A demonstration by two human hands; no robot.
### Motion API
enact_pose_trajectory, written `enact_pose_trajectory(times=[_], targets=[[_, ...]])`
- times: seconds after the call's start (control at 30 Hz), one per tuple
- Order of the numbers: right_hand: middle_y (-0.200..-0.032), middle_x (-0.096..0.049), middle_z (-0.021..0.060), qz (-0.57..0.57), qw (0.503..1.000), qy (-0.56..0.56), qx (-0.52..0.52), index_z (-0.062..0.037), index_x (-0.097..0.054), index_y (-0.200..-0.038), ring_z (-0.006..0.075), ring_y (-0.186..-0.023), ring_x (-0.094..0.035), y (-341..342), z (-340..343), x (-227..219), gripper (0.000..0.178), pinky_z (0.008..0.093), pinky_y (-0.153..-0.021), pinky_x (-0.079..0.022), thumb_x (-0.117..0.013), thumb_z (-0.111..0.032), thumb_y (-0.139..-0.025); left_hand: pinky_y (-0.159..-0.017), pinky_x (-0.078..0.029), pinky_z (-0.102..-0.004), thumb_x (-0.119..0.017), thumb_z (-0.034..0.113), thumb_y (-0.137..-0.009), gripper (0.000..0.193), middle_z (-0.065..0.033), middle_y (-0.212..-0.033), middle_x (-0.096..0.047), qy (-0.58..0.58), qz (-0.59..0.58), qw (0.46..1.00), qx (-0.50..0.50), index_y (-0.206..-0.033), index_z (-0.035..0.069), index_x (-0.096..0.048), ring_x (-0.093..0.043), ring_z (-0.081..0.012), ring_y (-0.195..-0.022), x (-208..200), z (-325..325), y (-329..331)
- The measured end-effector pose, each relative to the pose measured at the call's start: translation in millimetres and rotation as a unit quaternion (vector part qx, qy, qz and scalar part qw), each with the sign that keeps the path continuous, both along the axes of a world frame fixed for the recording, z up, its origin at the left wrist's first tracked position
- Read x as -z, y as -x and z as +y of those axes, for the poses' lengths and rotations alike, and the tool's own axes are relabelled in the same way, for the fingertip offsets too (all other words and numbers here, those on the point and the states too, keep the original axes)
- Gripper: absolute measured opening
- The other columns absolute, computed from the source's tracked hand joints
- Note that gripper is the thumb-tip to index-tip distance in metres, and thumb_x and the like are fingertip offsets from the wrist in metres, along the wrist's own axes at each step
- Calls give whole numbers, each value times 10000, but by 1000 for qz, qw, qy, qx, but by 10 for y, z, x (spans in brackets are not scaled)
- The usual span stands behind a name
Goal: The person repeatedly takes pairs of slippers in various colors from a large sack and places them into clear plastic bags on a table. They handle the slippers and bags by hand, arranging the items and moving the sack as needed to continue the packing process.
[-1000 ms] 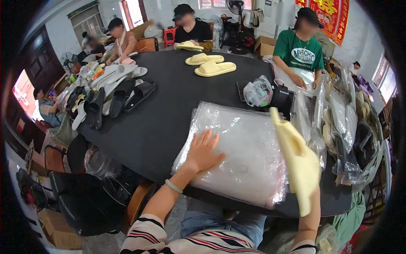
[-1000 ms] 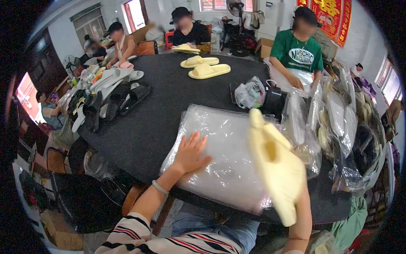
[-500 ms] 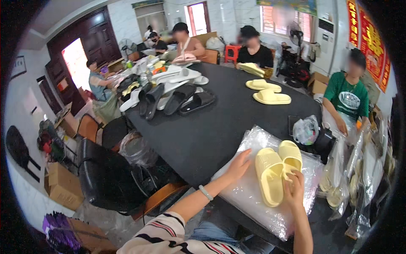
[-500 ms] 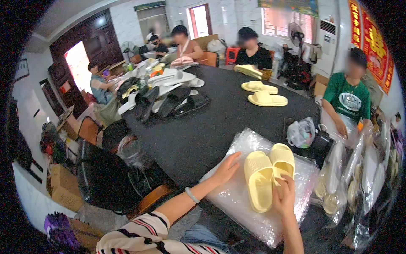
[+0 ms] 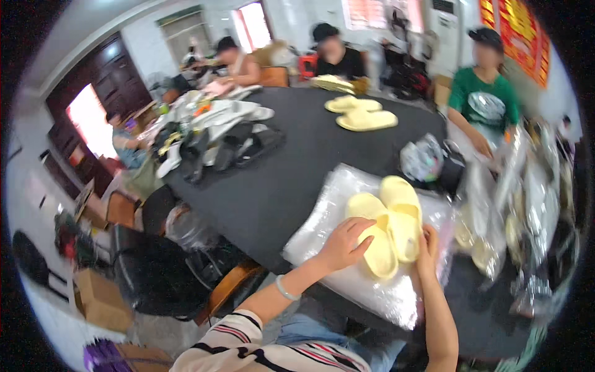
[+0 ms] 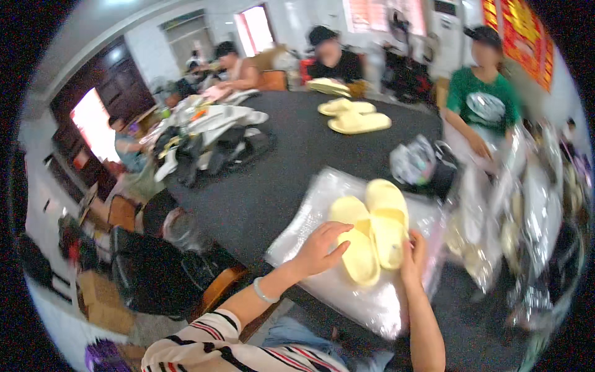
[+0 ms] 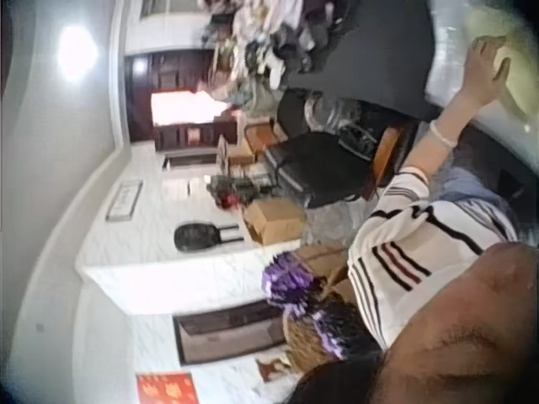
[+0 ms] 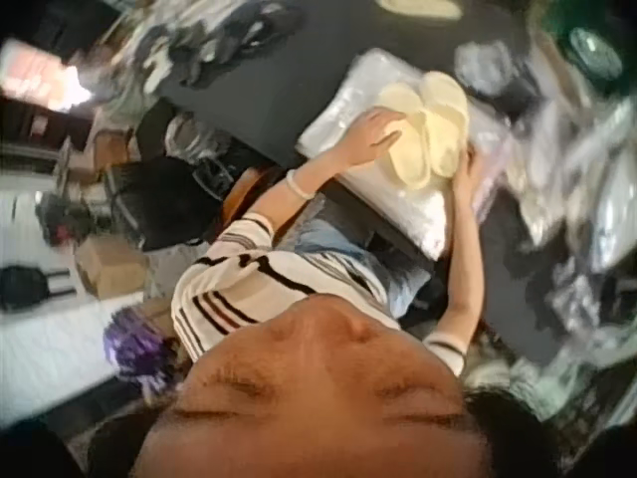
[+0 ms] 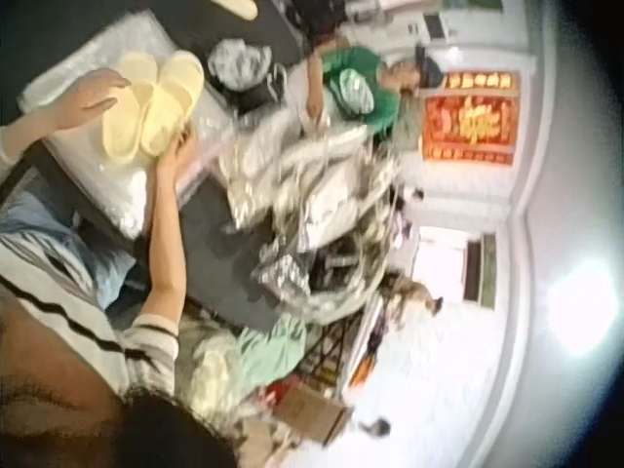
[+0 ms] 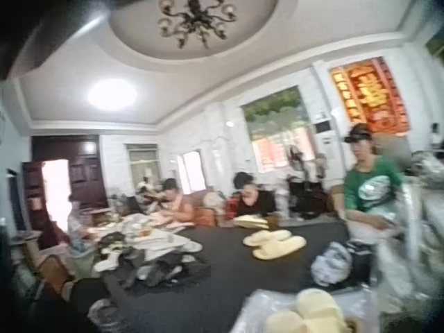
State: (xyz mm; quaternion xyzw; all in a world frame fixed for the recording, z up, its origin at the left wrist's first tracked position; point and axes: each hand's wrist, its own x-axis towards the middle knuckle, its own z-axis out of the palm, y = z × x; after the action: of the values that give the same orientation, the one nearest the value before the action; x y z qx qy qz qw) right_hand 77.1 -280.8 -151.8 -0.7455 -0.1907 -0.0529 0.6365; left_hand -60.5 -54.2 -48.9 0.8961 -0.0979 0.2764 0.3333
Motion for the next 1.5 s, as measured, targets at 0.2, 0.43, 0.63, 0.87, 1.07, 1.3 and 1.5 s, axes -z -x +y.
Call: enact_pose_trajectory(times=[0.2,0.43,0.63,0.87,1.07,1.3,1.5], targets=[[-1045,-602,84,29,999,-46,1,-38,-557,-1119,194,-896,-563,2,-58,-96,225,320,-824,-456,-499,-187,-962,-684,-483,-426,-554,438,-895,528,-193,-896,-594,-251,57,964,-70,-1236,35,-548,-598,-327,-819,117,-560,-423],[-841,-657,75,60,997,-12,-47,-55,-568,-1110,158,-805,-601,95,-110,-224,224,295,-743,-464,-520,-214,-959,-574,-495,-434,-555,428,-895,411,-131,-664,-635,-312,103,935,-137,-1026,48,-639,-639,-296,-627,125,-279,-644],[-759,-669,90,-31,998,36,-37,-40,-621,-1030,170,-661,-612,139,-87,-261,176,306,-616,-471,-566,-153,-907,-657,-490,-442,-588,247,-873,234,-167,-716,-642,-170,169,971,-19,-978,46,-644,-630,-349,-702,48,820,-177],[-722,-654,81,-35,997,43,-47,-16,-637,-967,143,-625,-594,148,-68,-299,130,279,-574,-455,-582,-77,-866,-728,-462,-418,-547,26,-762,156,-192,-796,-647,-102,107,973,-174,-857,22,-670,-607,-338,-800,-273,2815,-45],[-715,-633,60,-39,996,66,-52,-34,-647,-958,151,-617,-572,150,-54,-323,125,291,-593,-459,-609,-73,-846,-815,-509,-431,-597,107,-776,233,-181,-994,-657,-262,167,829,-465,-961,94,-738,-633,-372,-873,-495,3891,386],[-894,-649,73,-57,989,125,-57,-59,-645,-998,254,-842,-600,168,-47,-296,190,378,-790,-461,-657,-92,-811,-1067,-358,-411,-633,200,-867,476,-233,-1378,-461,-139,83,965,-204,-1296,25,-524,-441,-370,-1279,287,2410,-135],[-1415,-416,171,-219,911,343,-61,-99,-537,-1294,350,-1345,-324,325,-47,-495,433,466,-1100,-243,-559,-269,-897,-1074,-327,-449,-555,265,-918,528,-240,-1409,-425,-168,88,981,-50,-1336,-39,-444,-408,-360,-1308,156,1150,-811]])
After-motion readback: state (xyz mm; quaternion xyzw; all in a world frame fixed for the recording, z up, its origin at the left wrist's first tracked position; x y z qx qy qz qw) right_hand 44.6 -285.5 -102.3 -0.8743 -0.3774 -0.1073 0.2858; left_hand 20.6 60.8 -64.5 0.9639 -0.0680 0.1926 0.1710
